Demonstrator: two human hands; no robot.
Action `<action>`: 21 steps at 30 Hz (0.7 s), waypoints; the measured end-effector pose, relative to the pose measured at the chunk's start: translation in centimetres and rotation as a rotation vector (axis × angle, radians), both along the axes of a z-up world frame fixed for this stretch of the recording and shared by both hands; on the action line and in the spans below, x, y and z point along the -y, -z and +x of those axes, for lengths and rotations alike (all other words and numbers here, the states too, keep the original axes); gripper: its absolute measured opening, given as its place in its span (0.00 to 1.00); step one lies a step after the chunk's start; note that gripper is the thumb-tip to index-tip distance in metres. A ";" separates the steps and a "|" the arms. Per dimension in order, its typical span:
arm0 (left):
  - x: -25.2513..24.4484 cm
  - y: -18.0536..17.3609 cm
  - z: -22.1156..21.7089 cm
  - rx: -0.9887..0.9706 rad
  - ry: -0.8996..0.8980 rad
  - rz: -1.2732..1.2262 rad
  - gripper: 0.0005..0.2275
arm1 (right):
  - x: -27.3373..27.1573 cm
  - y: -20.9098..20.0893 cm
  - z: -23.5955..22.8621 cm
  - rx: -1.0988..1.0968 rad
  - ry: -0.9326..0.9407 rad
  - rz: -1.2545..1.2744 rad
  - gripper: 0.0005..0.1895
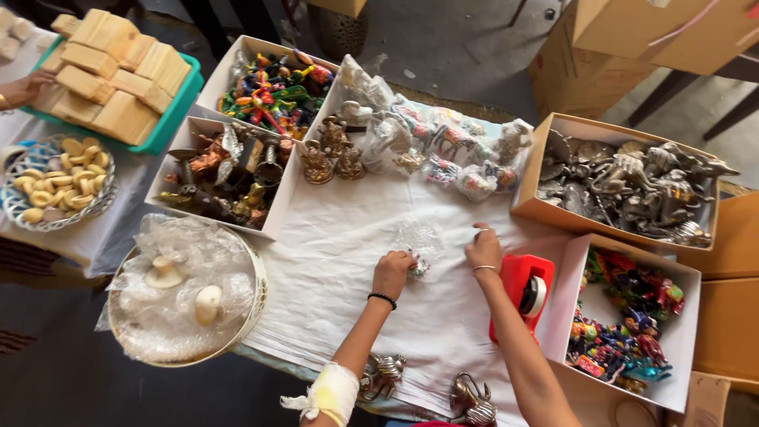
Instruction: The person wraps small, colorful decorative figurines in clear plastic wrap using a red tape dispenser. They pick up the items from a table covered with a white cloth, wrap them individually, and place the finished packages into a cardboard box.
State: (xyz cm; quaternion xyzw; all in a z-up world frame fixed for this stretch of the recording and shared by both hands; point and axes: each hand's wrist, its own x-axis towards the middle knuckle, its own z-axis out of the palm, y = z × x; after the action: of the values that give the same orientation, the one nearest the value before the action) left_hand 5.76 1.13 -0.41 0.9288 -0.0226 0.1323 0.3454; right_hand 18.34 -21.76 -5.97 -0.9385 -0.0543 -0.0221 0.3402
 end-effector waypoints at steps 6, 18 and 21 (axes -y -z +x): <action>0.5 -0.2 0.0 -0.005 -0.025 -0.053 0.03 | -2.5 -4.9 -1.8 -0.003 -0.111 0.162 0.20; 0.5 0.1 -0.7 -0.005 -0.075 -0.116 0.03 | -2.0 0.6 -1.0 -0.032 -0.038 -0.054 0.17; 0.5 -0.2 -0.3 -0.011 -0.083 -0.130 0.03 | -3.1 1.5 0.1 -0.091 0.106 0.213 0.29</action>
State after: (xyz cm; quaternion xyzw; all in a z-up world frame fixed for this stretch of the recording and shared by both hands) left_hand 5.43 0.61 -0.16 0.9052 0.0264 0.1424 0.3996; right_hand 18.43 -18.71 -7.46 -0.8987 0.0136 -0.0033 0.4384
